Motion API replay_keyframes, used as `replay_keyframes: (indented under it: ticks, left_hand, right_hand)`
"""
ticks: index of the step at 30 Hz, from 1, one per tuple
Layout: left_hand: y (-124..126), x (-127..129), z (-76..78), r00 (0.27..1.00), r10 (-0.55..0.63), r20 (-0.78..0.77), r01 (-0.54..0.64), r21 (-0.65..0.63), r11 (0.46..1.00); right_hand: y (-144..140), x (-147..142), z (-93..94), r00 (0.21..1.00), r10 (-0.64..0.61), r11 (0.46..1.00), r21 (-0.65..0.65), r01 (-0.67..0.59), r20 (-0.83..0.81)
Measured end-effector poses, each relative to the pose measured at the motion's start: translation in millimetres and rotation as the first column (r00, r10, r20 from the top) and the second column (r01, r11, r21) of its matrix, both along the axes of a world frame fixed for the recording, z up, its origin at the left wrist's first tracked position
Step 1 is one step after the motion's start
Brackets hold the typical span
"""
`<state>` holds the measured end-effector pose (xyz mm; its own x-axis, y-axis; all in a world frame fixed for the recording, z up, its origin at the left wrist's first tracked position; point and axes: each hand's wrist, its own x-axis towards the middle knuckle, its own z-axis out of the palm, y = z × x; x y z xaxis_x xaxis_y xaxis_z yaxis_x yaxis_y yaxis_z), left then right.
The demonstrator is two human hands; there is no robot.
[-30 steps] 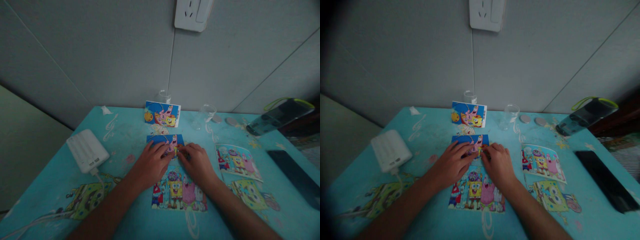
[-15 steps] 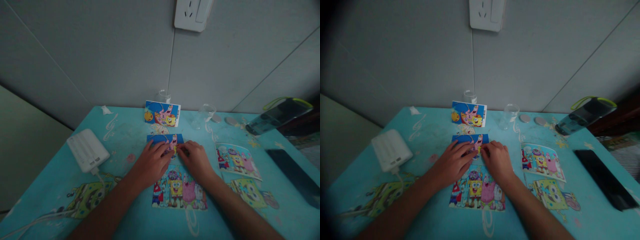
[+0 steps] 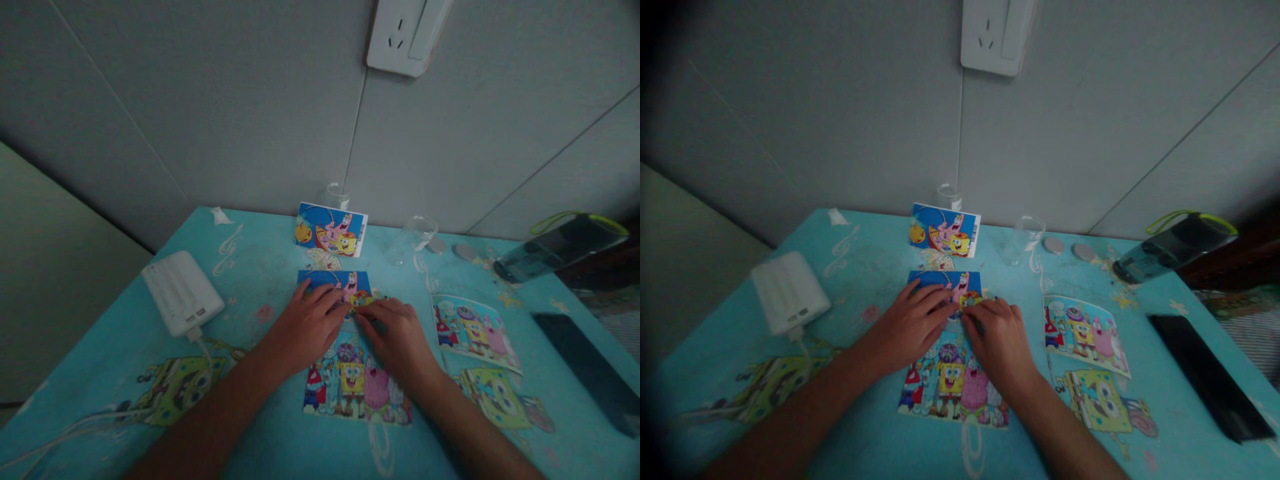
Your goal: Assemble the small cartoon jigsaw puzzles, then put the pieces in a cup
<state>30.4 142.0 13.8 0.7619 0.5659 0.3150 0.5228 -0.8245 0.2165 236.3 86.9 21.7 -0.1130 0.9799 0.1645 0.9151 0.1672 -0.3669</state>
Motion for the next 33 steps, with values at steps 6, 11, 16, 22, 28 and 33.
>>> replay_keyframes:
  ticks: [6, 11, 16, 22, 28, 33]
  left_hand:
    - [0.9, 0.5, 0.0, 0.999, -0.037, -0.009, 0.037, 0.000, 0.999]
    - [1.3, -0.2, 1.2, 0.999, -0.046, 0.004, 0.046, -0.020, 0.999]
    - [2.1, -1.5, -1.0, 0.999, -0.053, 0.009, 0.053, -0.041, 0.998]
    - [2.5, -1.4, -2.9, 0.999, -0.054, 0.005, 0.054, -0.050, 0.997]
    - [3.3, -3.0, -4.0, 0.998, -0.064, -0.012, 0.063, -0.051, 0.997]
    - [3.2, -3.5, -5.4, 0.998, -0.063, -0.014, 0.062, -0.048, 0.997]
  right_hand:
    - [-5.8, -0.3, -3.3, 0.998, 0.040, 0.999, 0.011, -0.040, 0.038]
    - [-4.3, -2.4, -4.4, 0.997, 0.038, 0.999, 0.014, -0.039, 0.064]
    - [-3.3, -0.9, -0.7, 0.996, 0.069, 0.998, 0.009, -0.069, 0.064]
    - [-3.7, 1.1, -3.5, 0.994, 0.099, 0.995, 0.020, -0.100, 0.038]
    - [-2.6, 5.3, -11.6, 0.989, 0.143, 0.987, 0.070, -0.146, 0.046]
    - [-3.8, 3.0, -7.5, 0.982, 0.161, 0.984, 0.061, -0.168, 0.099]
